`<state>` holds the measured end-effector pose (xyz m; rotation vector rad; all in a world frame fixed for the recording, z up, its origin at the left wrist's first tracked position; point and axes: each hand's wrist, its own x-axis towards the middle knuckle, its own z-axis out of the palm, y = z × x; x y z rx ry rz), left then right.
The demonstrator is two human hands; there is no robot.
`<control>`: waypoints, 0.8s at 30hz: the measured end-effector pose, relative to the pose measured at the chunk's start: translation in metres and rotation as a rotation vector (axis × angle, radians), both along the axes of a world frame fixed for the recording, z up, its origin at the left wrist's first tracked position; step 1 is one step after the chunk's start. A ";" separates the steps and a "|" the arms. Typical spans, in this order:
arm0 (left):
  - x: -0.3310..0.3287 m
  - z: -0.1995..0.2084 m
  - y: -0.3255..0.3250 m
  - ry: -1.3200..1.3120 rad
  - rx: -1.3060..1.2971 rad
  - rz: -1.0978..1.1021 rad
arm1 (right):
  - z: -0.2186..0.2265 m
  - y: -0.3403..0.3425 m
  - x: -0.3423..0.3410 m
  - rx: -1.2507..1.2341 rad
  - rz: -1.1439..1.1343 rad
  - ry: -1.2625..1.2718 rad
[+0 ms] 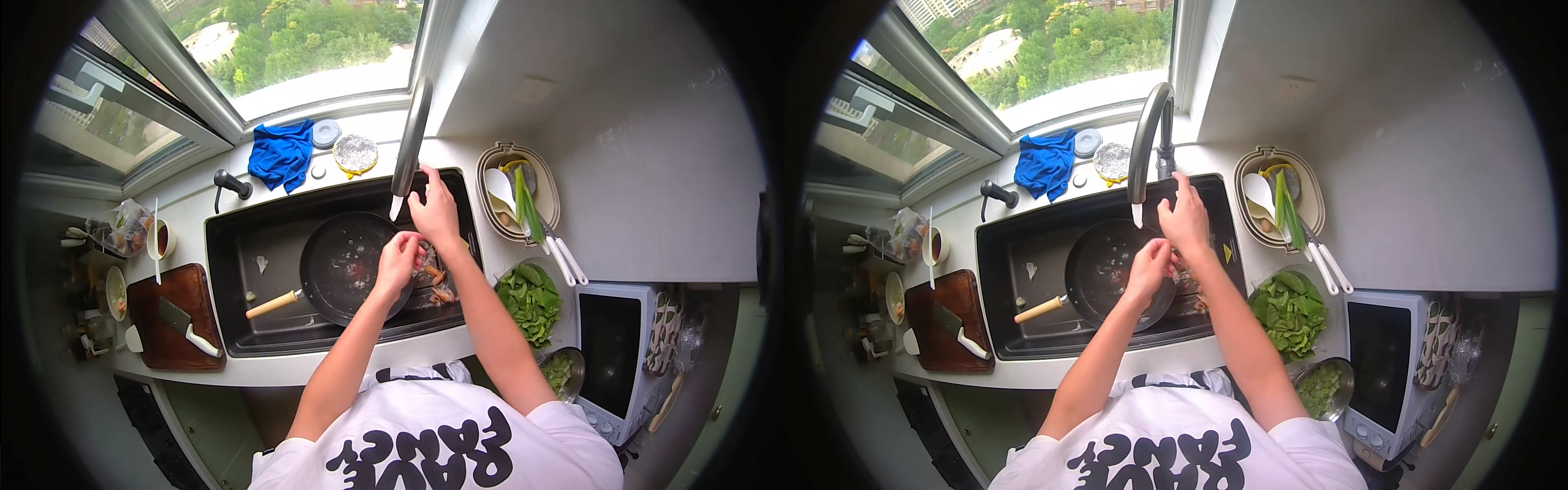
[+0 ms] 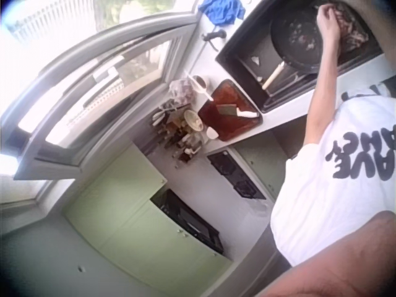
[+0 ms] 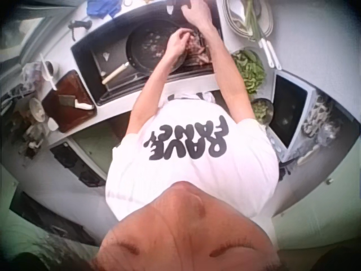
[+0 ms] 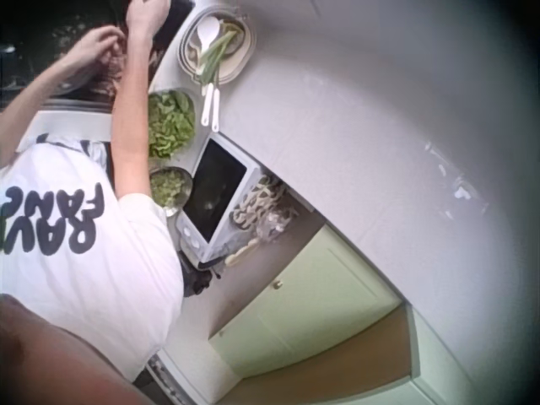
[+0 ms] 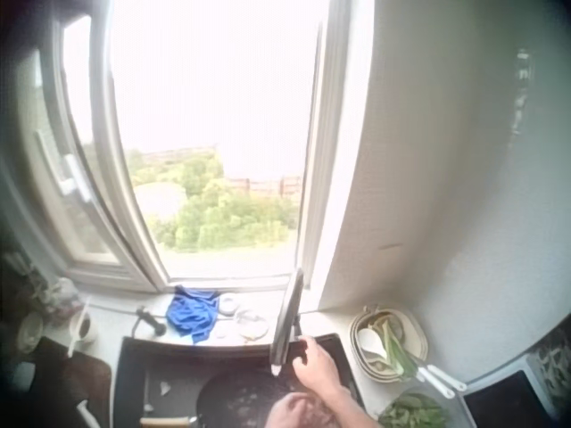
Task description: The person stands at a kitchen sink and peels shrimp one by one, removing the shells and rinsing the peeled shrimp under running water. The peeled shrimp are placed into a pan in the sink, and the shells are discarded into the sink drain.
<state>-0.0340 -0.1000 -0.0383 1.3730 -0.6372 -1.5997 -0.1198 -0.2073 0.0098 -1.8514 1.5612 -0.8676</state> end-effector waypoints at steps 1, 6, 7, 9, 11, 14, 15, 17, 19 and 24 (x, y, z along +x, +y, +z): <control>0.011 -0.002 -0.009 0.021 0.015 0.071 | 0.001 0.018 0.014 0.001 -0.033 -0.084; 0.037 -0.007 -0.031 0.268 0.018 0.438 | -0.054 0.048 0.062 0.556 -0.085 -0.885; 0.041 -0.004 -0.029 0.194 -0.005 0.432 | -0.065 0.047 0.060 0.655 -0.050 -0.981; 0.032 0.014 -0.027 0.087 -0.013 0.443 | -0.101 0.039 0.055 0.855 -0.004 -1.081; 0.028 -0.005 -0.029 0.037 -0.080 0.324 | -0.113 0.051 0.068 0.748 -0.166 -1.057; 0.038 -0.037 -0.022 0.259 0.038 0.348 | -0.080 0.074 0.072 0.926 -0.283 -1.054; 0.037 -0.051 -0.021 0.241 0.088 0.352 | -0.082 0.083 0.065 0.889 -0.258 -0.983; 0.026 -0.076 -0.011 0.381 0.129 0.420 | -0.082 0.103 0.052 0.836 -0.207 -0.812; 0.026 -0.089 -0.004 0.478 0.158 0.350 | -0.072 0.113 0.038 0.835 -0.151 -0.639; 0.031 -0.082 0.014 0.226 0.297 0.255 | -0.078 0.107 -0.013 0.757 -0.153 -0.696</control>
